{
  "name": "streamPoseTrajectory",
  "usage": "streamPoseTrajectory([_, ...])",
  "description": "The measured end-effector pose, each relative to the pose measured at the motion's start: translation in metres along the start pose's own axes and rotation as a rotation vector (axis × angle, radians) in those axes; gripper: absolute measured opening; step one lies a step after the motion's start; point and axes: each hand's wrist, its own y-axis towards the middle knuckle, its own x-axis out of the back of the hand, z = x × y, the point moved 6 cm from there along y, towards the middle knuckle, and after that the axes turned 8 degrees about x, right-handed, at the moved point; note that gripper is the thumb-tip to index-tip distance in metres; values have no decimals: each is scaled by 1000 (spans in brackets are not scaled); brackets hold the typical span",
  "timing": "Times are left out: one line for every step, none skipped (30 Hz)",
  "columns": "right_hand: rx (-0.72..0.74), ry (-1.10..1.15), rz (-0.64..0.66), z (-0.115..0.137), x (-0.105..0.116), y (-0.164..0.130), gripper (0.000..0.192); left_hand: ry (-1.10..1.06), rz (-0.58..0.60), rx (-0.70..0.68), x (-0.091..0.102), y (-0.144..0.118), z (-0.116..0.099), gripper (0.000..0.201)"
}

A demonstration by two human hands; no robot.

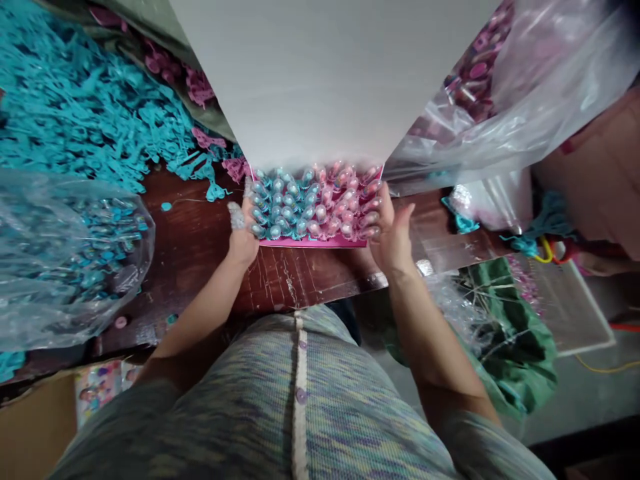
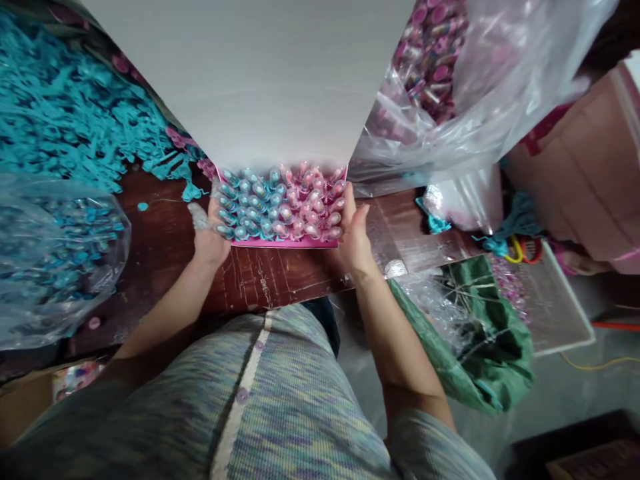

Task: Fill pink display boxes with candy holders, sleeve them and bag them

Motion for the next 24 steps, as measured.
streamPoseTrajectory([-36, 30, 24, -4, -9, 1, 91, -23, -12, 13, -7, -1, -1, 101])
streamPoseTrajectory([-48, 43, 49, -4, -15, 1, 92, -46, -42, 29, -10, -2, -2, 101])
streamPoseTrajectory([-39, 41, 74, -3, -16, 0, 91, -60, -71, 43, -9, -3, -2, 102])
streamPoseTrajectory([-14, 22, 91, 1, -13, 0, 90, -50, -84, 51, -7, -5, -3, 102])
streamPoseTrajectory([21, -18, 91, 6, -6, -1, 88, -40, -99, 58, -2, -6, -4, 102])
streamPoseTrajectory([64, -74, 78, 12, 5, -1, 83, -31, -130, 50, 6, -8, -6, 102])
streamPoseTrajectory([115, -140, 52, 21, 17, 1, 77, -19, -189, 23, 16, -9, -12, 99])
streamPoseTrajectory([169, -209, 16, 31, 30, 3, 71, 10, -259, -18, 27, -10, -20, 93])
streamPoseTrajectory([217, -272, -9, 41, 41, 8, 67, 63, -322, -79, 35, -11, -33, 84])
streamPoseTrajectory([256, -326, -12, 51, 48, 14, 64, 142, -355, -163, 38, -10, -50, 74])
streamPoseTrajectory([281, -371, 11, 59, 52, 22, 58, 246, -333, -261, 33, -6, -70, 64])
streamPoseTrajectory([291, -413, 47, 67, 52, 30, 48, 364, -250, -368, 22, 0, -90, 54])
streamPoseTrajectory([291, -458, 88, 72, 49, 39, 38, 482, -106, -475, 5, 8, -108, 43])
streamPoseTrajectory([287, -506, 126, 77, 45, 47, 31, 588, 60, -565, -14, 15, -121, 33])
streamPoseTrajectory([288, -555, 155, 80, 40, 53, 29, 678, 202, -629, -30, 23, -130, 26])
streamPoseTrajectory([296, -598, 169, 83, 35, 58, 27, 756, 317, -660, -43, 31, -134, 22])
streamPoseTrajectory([312, -631, 180, 85, 31, 60, 26, 816, 395, -670, -52, 39, -134, 20])
streamPoseTrajectory([333, -652, 191, 87, 27, 61, 25, 857, 437, -670, -56, 46, -132, 18])
streamPoseTrajectory([352, -663, 201, 88, 24, 61, 25, 879, 452, -664, -58, 52, -129, 17])
streamPoseTrajectory([362, -669, 208, 88, 23, 60, 25, 884, 455, -663, -57, 55, -126, 18])
streamPoseTrajectory([360, -675, 211, 88, 22, 60, 25, 879, 448, -661, -55, 56, -122, 18])
streamPoseTrajectory([347, -680, 212, 87, 23, 61, 26, 864, 436, -657, -52, 54, -119, 19])
streamPoseTrajectory([328, -683, 216, 87, 25, 63, 25, 847, 426, -652, -49, 50, -118, 20])
streamPoseTrajectory([311, -679, 226, 86, 27, 66, 24, 825, 414, -650, -44, 45, -118, 21])
